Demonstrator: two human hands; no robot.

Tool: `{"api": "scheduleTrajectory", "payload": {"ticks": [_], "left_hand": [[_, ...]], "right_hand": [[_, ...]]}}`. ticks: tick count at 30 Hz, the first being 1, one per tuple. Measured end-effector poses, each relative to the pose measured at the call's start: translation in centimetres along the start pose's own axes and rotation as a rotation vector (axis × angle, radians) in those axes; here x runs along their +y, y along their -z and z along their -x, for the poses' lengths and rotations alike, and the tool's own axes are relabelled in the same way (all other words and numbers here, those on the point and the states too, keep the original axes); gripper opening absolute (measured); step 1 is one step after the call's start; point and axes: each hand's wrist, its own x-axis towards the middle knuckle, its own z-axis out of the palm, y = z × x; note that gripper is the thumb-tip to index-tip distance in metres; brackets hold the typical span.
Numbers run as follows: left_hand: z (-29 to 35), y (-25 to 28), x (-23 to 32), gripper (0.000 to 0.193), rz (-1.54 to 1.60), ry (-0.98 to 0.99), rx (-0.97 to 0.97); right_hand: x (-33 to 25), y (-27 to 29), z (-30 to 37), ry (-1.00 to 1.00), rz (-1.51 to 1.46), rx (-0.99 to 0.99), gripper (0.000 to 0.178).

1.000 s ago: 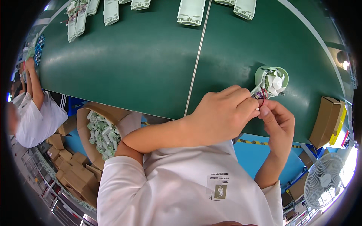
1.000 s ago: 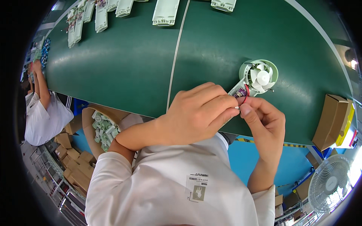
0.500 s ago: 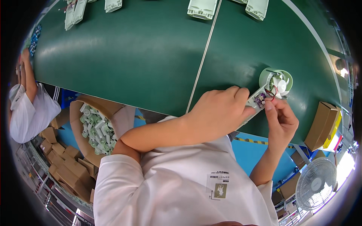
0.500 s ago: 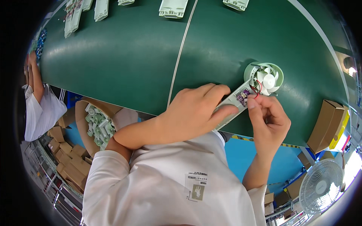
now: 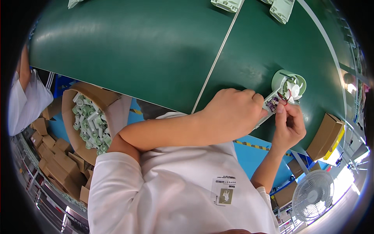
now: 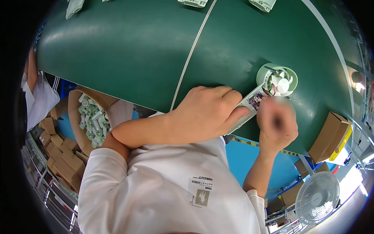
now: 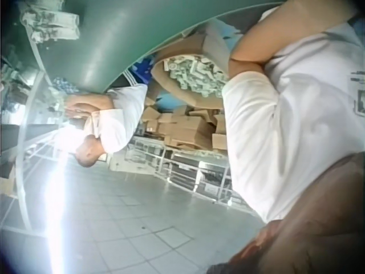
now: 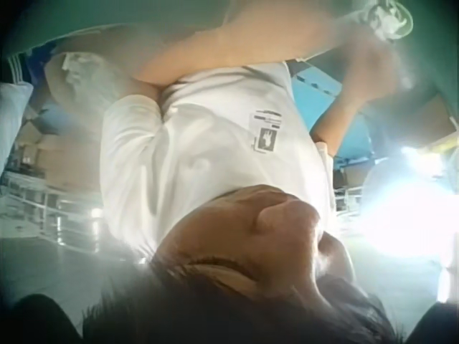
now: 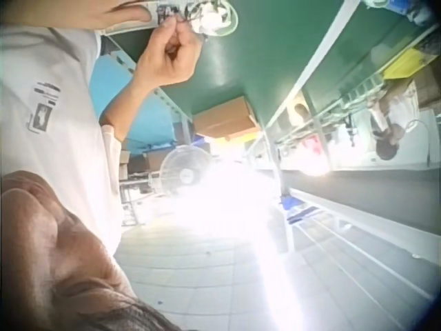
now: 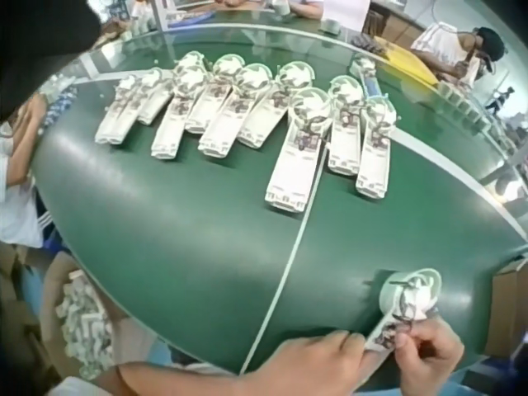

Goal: Assembling small handheld portable fans on a production line.

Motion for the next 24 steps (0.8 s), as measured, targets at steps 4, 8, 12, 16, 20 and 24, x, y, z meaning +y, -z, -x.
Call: {"api": "scheduleTrajectory", "payload": {"ticks": [4,8,12,16,20,24], "left_hand": [[0.1,-0.3,0.0,0.029,-0.016,0.004,0.005],[0.1,-0.7,0.0,0.027,-0.057,-0.028,0.031],[0.2,-1.0,-0.1,0.026,-0.069,-0.027,0.021],[0.2,-1.0,-0.1,0.025,-0.066,-0.027,0.043],[0.2,-0.9,-0.2,0.025,-0.046,-0.032,0.01],[0.2,-0.8,-0.3,0.026,-0.065,-0.036,-0.013]], "right_hand": [[-0.1,-0.1,0.1,0.04,0.019,-0.001,0.013],[-0.4,-0.4,-0.2,0.209,0.153,0.004,0.014],[-0.4,-0.4,-0.2,0.279,0.205,-0.006,0.008],[0.4,-0.6,0.1,0.328,0.199,0.01,0.009],[0.2,-0.6,-0.4,0.428,0.244,-0.001,0.011],[-1.1,-0.3,-1.1,0.509,0.399,-0.101,0.013]]}}
